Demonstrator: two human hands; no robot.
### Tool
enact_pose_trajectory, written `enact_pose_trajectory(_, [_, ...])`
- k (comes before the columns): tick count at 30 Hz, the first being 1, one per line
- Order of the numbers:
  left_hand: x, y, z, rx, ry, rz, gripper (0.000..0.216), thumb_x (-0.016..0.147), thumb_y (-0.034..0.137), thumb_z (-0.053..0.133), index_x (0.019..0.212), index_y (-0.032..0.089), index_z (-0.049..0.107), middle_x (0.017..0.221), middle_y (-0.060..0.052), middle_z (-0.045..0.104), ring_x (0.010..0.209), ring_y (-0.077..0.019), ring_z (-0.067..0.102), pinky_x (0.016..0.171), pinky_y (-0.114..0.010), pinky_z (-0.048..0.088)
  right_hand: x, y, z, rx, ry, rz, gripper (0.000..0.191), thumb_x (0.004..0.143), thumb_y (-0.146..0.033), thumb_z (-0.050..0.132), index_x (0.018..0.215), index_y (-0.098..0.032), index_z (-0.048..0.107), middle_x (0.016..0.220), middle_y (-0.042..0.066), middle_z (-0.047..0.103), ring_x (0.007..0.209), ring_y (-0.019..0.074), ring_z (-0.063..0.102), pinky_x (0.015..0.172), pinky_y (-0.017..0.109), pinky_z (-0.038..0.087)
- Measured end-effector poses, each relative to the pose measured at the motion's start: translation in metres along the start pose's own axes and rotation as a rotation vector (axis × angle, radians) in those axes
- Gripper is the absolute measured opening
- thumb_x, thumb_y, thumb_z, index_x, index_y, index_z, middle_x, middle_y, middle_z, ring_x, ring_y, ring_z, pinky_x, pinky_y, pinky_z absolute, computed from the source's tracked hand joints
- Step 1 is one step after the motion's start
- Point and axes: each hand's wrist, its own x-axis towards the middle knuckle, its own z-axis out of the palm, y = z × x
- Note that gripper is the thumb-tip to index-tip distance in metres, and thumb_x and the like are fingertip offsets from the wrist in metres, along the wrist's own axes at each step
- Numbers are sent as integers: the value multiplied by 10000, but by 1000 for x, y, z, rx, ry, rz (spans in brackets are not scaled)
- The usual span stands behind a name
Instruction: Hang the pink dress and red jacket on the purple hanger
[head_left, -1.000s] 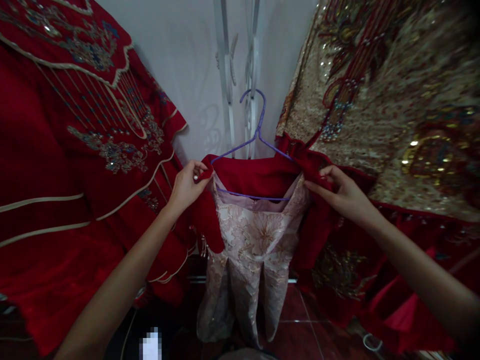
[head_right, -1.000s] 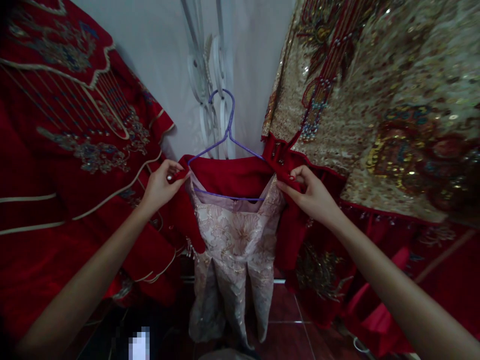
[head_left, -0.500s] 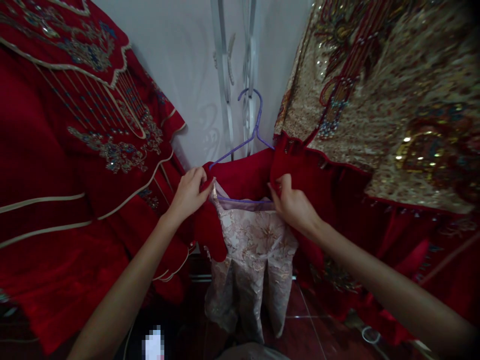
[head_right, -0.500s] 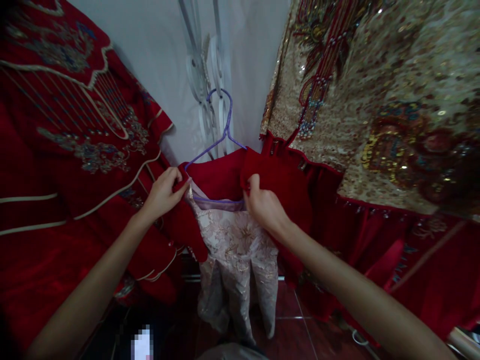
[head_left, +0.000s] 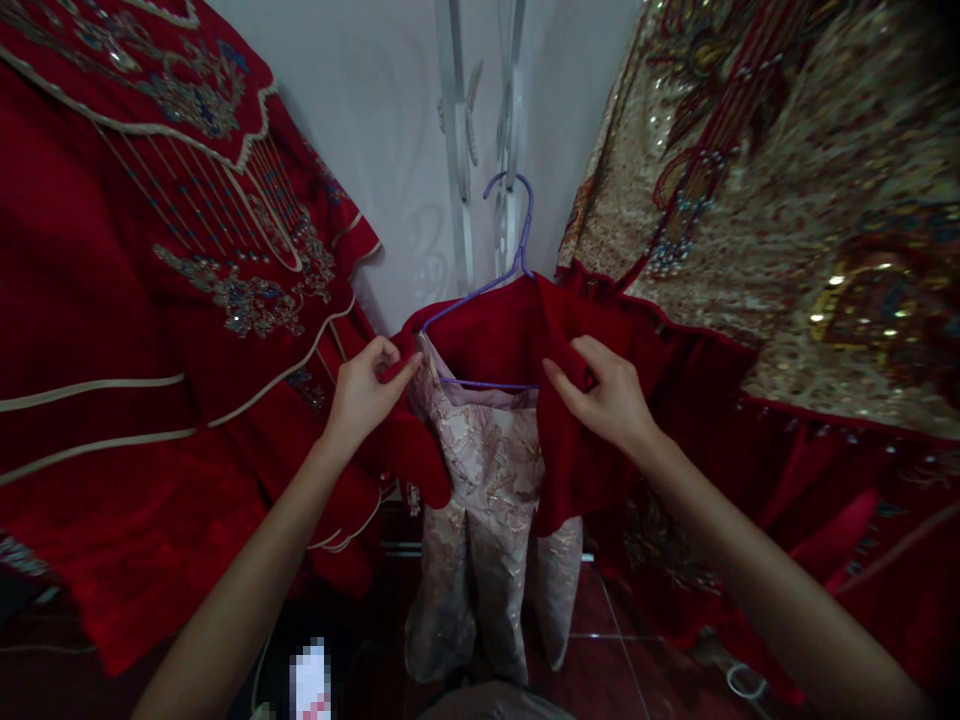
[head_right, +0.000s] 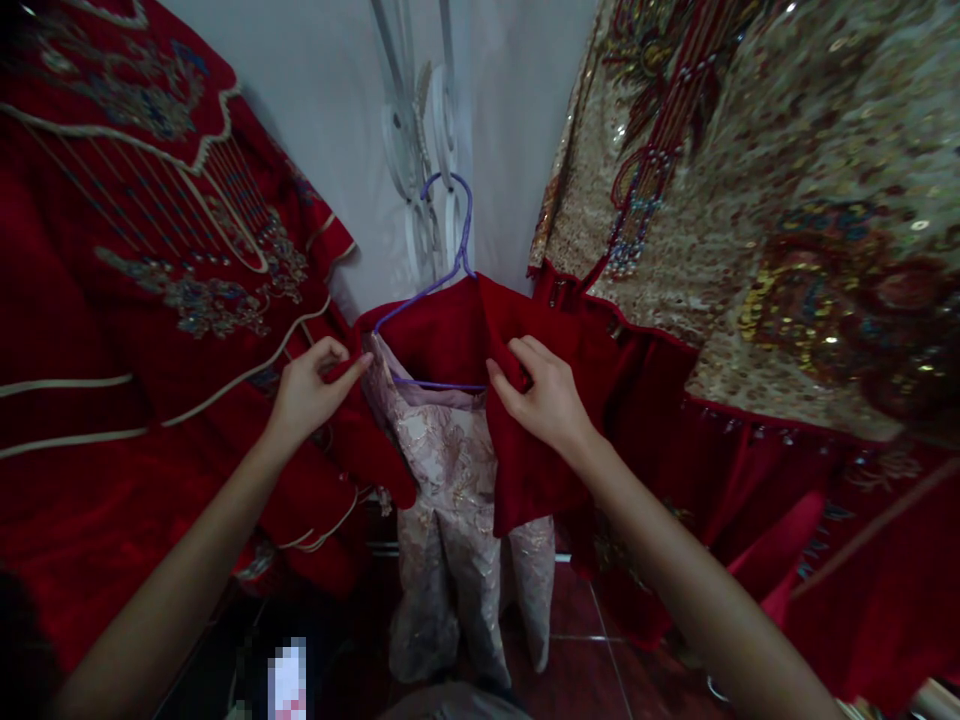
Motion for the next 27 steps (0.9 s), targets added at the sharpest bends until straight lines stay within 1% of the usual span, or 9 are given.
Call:
enact_pose_trajectory(2, [7, 12, 6, -130, -7, -63, 286, 794, 398, 609, 684, 201, 434, 638, 34, 482, 607, -115, 498, 568, -238, 396, 3, 0, 4, 33, -101, -54, 164, 897, -332, 494, 788, -210, 501, 768, 43, 555, 688, 176, 528, 675, 304, 423])
enact_pose_trajectory(5, [19, 45, 23, -255, 64, -96, 272, 822, 410, 573, 698, 205, 442, 592, 40, 437, 553, -107, 456, 524, -238, 378, 7, -6, 18, 118, -221, -98, 165, 914, -335, 466, 839, -207, 536, 811, 52, 597, 720, 188, 563, 704, 317, 438])
enact_pose_trajectory(9, [15, 81, 57, -415, -172, 111, 127, 821, 291, 580, 871, 217, 489, 796, -7, 568, 699, -129, 549, 648, -264, 453, 3, -8, 30, 340, -260, 8, 131, 901, -325, 475, 883, -210, 536, 821, 21, 608, 724, 170, 566, 698, 297, 449])
enact_pose_trajectory(12, [1, 81, 78, -455, -176, 79, 165, 805, 173, 555, 947, 220, 486, 892, -30, 595, 778, -138, 580, 731, -285, 474, -8, 0, 31, 485, -190, 177, 130, 865, -341, 531, 889, -219, 492, 790, -11, 576, 683, 137, 539, 647, 256, 444])
enact_pose_trajectory(14, [-8, 75, 84, -445, -150, 66, 225, 788, 128, 554, 987, 221, 505, 922, -38, 608, 811, -143, 590, 759, -293, 480, -13, 5, 31, 621, -110, 268, 198, 827, -342, 584, 899, -229, 438, 797, -23, 554, 692, 121, 539, 637, 233, 447])
enact_pose_trajectory(18, [-25, 71, 86, -453, -109, 50, 281, 809, 179, 588, 1080, 246, 560, 965, -51, 632, 839, -150, 612, 770, -302, 512, -15, 3, 34, 804, 21, 356, 269, 786, -337, 627, 866, -242, 388, 792, -33, 506, 700, 104, 540, 652, 224, 468])
enact_pose_trajectory(21, [-35, 71, 85, -518, -85, -24, 277, 820, 228, 604, 1092, 269, 566, 970, -49, 652, 863, -156, 640, 774, -310, 535, -16, -4, 36, 869, -1, 343, 288, 760, -330, 654, 930, -252, 435, 900, -3, 528, 797, 121, 568, 718, 254, 502])
enact_pose_trajectory(24, [-43, 68, 84, -573, -32, -101, 245, 799, 232, 633, 1020, 258, 530, 932, -46, 666, 865, -162, 660, 754, -303, 543, -20, -8, 35, 930, -48, 308, 309, 759, -302, 665, 1014, -251, 499, 1000, 26, 556, 905, 140, 587, 801, 282, 516])
enact_pose_trajectory(27, [-44, 59, 82, -589, -47, -115, 203, 777, 207, 644, 931, 241, 516, 899, -32, 664, 825, -145, 664, 729, -272, 539, -24, -12, 35, 949, -72, 297, 235, 807, -287, 640, 1017, -225, 556, 1019, 38, 594, 903, 130, 607, 830, 281, 524])
